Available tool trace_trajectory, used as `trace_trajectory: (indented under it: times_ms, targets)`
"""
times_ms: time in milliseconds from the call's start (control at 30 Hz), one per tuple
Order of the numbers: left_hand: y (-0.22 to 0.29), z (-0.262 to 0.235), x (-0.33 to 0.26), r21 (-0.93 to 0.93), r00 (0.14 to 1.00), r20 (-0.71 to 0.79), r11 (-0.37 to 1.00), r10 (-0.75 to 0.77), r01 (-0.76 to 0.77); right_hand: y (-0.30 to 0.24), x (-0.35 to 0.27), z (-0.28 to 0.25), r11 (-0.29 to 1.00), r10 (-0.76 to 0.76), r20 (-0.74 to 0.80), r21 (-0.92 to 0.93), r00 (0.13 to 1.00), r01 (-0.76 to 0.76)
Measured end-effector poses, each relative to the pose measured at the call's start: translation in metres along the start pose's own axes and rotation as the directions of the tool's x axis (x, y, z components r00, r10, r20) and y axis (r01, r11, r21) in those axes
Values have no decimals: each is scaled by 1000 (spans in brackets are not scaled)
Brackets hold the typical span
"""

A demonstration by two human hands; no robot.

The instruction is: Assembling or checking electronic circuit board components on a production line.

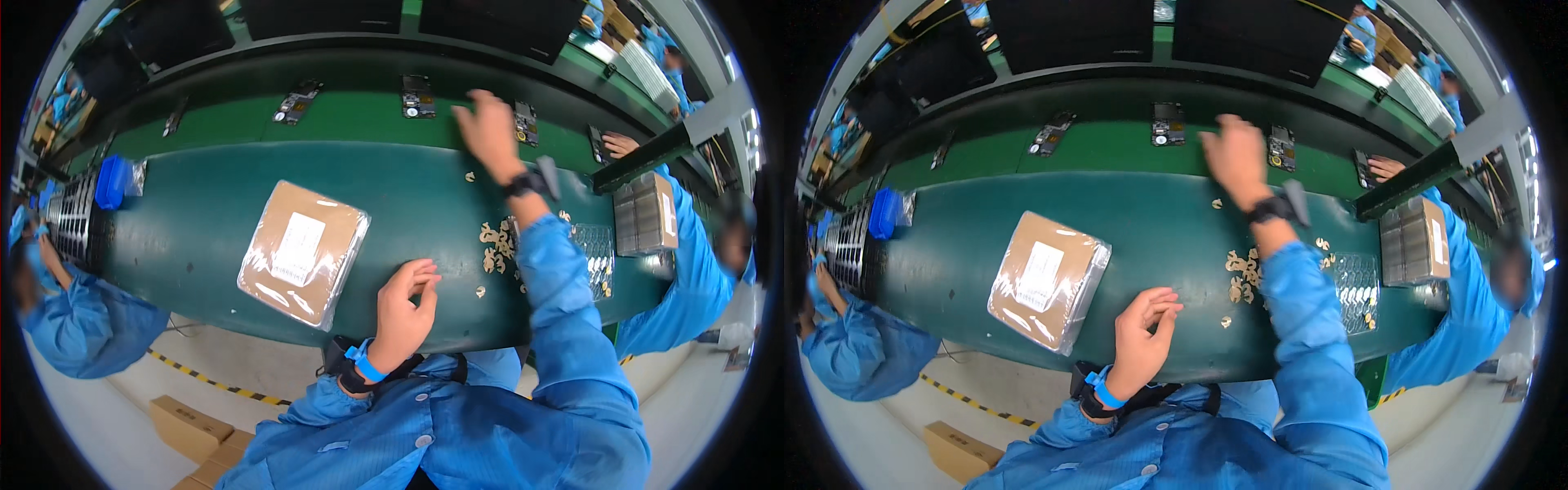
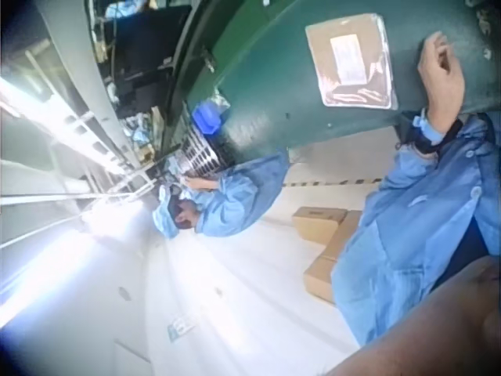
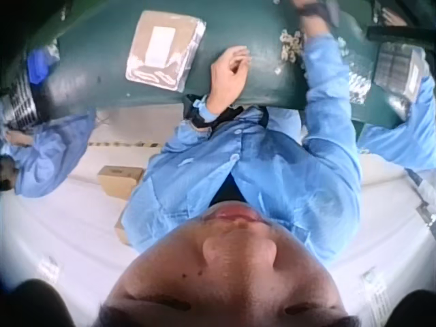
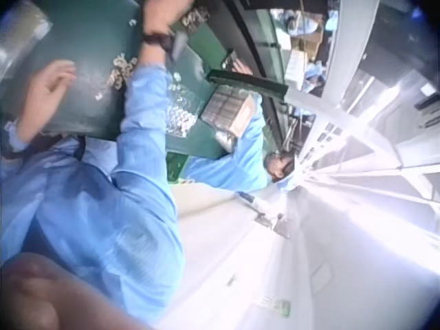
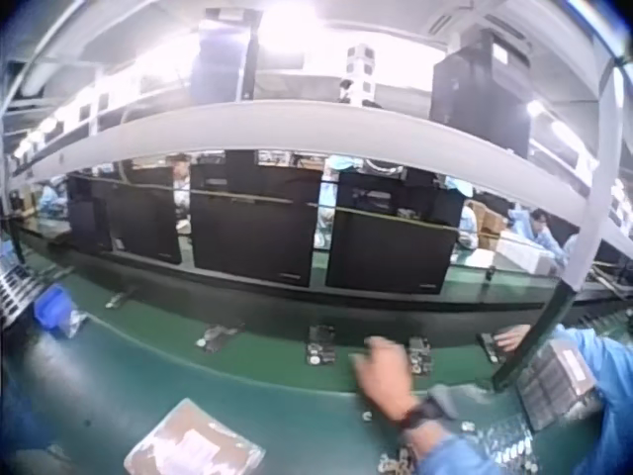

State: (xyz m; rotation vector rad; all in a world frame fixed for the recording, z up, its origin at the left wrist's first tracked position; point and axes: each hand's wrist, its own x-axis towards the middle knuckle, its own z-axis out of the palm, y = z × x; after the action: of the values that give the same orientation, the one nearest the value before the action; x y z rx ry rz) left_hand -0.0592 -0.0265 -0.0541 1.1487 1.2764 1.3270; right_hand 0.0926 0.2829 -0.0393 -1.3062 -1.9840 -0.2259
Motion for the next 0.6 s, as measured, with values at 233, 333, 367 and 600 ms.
trace_trajectory:
  times_ms: [233, 333, 367, 600]
  targets:
    - [-3, -2, -3, -94, 1000, 22, 995, -15, 17, -80, 32, 103, 864, 377, 107, 316, 920, -391]
    - [8, -4, -2, -147, 998, 27, 987, -65, 68, -82, 17, 52, 682, 444, 179, 568, 878, -461]
    - [11, -2, 1, -183, 999, -25, 983, -36, 31, -86, 7, 20, 544, 431, 274, 681, 860, -490]
    - [38, 34, -7, -281, 996, -92, 959, -8, -18, -123, -167, -161, 225, 402, 330, 869, 854, -441]
